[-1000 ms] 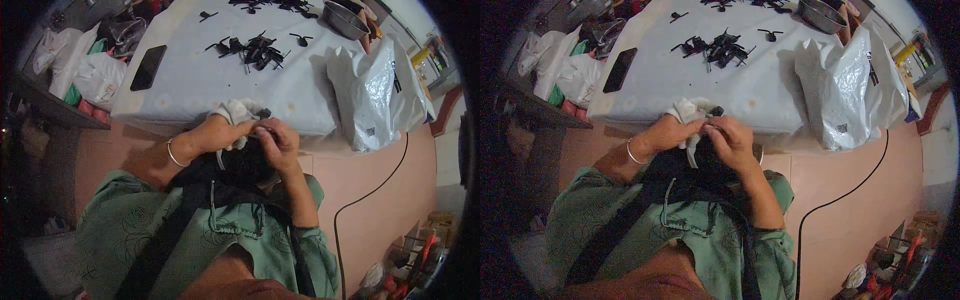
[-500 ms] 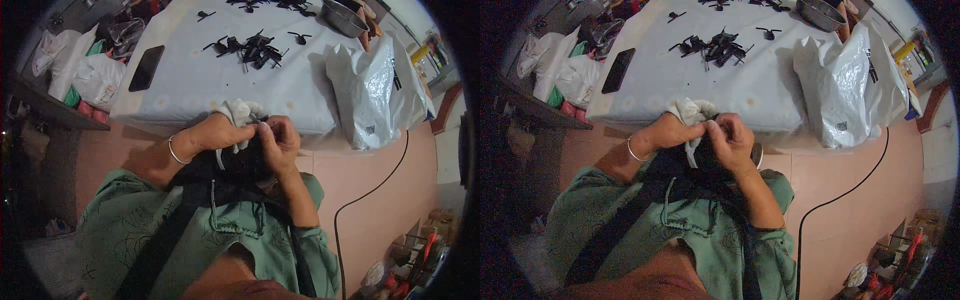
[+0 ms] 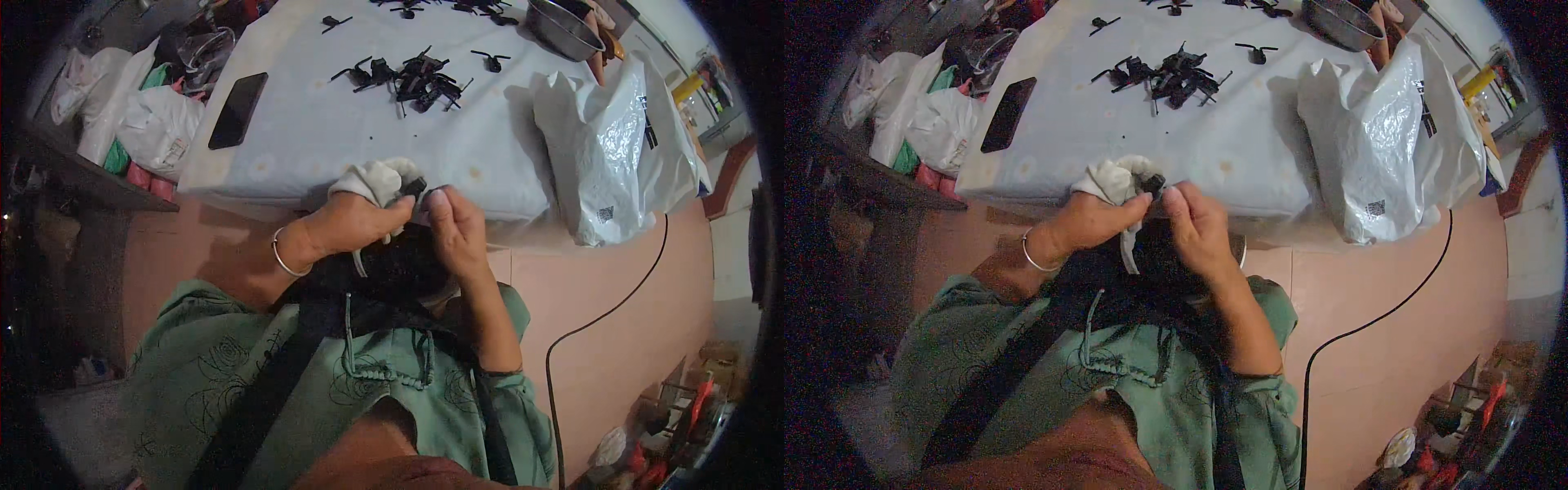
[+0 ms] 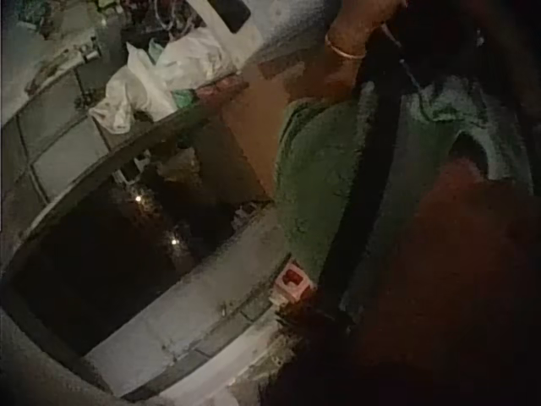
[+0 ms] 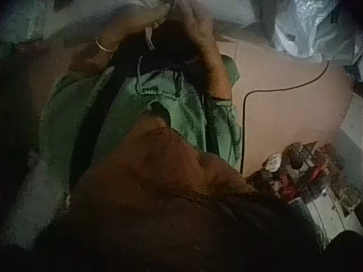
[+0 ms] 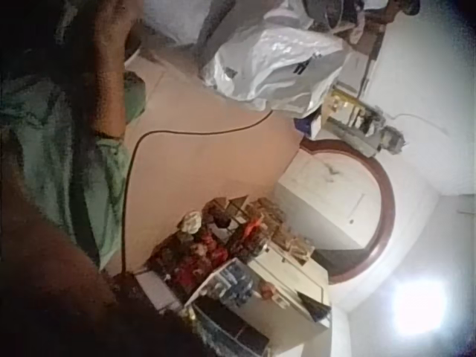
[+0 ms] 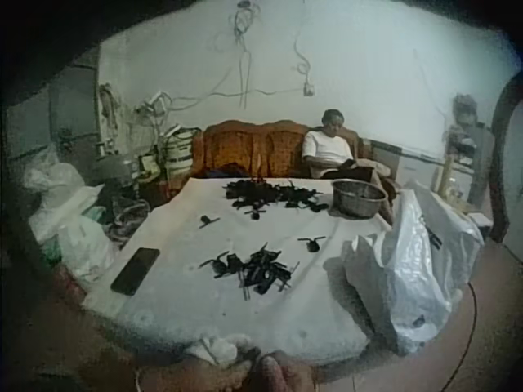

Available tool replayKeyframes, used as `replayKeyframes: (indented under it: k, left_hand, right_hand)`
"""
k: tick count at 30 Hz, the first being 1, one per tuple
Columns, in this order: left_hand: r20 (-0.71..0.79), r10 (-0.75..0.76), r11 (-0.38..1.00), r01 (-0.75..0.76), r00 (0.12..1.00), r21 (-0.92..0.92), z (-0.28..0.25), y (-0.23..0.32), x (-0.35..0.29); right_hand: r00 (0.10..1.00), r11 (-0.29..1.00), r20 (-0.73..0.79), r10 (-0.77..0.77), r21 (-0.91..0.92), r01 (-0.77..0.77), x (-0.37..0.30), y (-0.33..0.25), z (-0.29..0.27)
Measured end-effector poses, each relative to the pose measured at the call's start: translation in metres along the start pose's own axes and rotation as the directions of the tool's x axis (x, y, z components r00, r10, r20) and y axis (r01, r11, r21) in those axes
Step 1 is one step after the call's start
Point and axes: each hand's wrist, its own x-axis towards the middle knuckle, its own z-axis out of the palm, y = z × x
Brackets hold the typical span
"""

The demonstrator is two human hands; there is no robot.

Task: Wiping and cleaning small black mechanical components with a white cloth.

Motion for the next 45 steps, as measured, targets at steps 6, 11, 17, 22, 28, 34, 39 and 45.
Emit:
replayKeyframes:
  k: [6,11,17,22,28,34,39,45]
  left_hand:
    - [-0.035,0.59,0.685,-0.478,0.806,0.55,0.009,0.001,-0.001]
    - [0.065,0.566,0.589,-0.458,0.822,0.665,0.006,-0.001,0.0]
    - [-0.154,0.537,0.811,-0.457,0.829,0.366,0.0,-0.03,0.014]
    - [-0.167,0.077,0.991,-0.094,0.983,-0.098,-0.009,-0.008,0.008]
    - [0.006,0.438,0.844,-0.414,0.899,0.341,-0.008,-0.014,0.007]
    - [0.178,0.225,0.951,-0.256,0.958,0.174,-0.005,0.0,-0.001]
    - [0.036,0.253,0.943,-0.255,0.967,0.213,-0.003,-0.013,0.003]
    - [0.099,0.417,0.798,-0.415,0.904,0.437,0.007,-0.015,0.006]
  right_hand:
    - [0.996,0.997,0.092,-0.007,-0.081,0.014,-0.003,0.009,0.008]
    - [0.987,0.959,0.066,0.147,0.234,-0.158,-0.006,0.016,0.017]
    - [0.997,1.0,0.078,-0.013,0.026,0.011,0.0,-0.003,0.004]
    - [0.977,0.993,0.209,0.051,-0.114,-0.028,-0.001,0.0,-0.006]
    - [0.982,0.994,0.161,-0.096,-0.041,0.104,0.001,0.001,-0.005]
    - [0.989,0.995,0.127,0.069,0.056,-0.077,-0.001,0.003,-0.007]
    - [0.987,0.987,0.129,0.099,0.112,-0.114,-0.001,0.002,0.0]
    - [0.988,0.986,0.154,0.017,-0.164,0.009,-0.003,0.01,0.002]
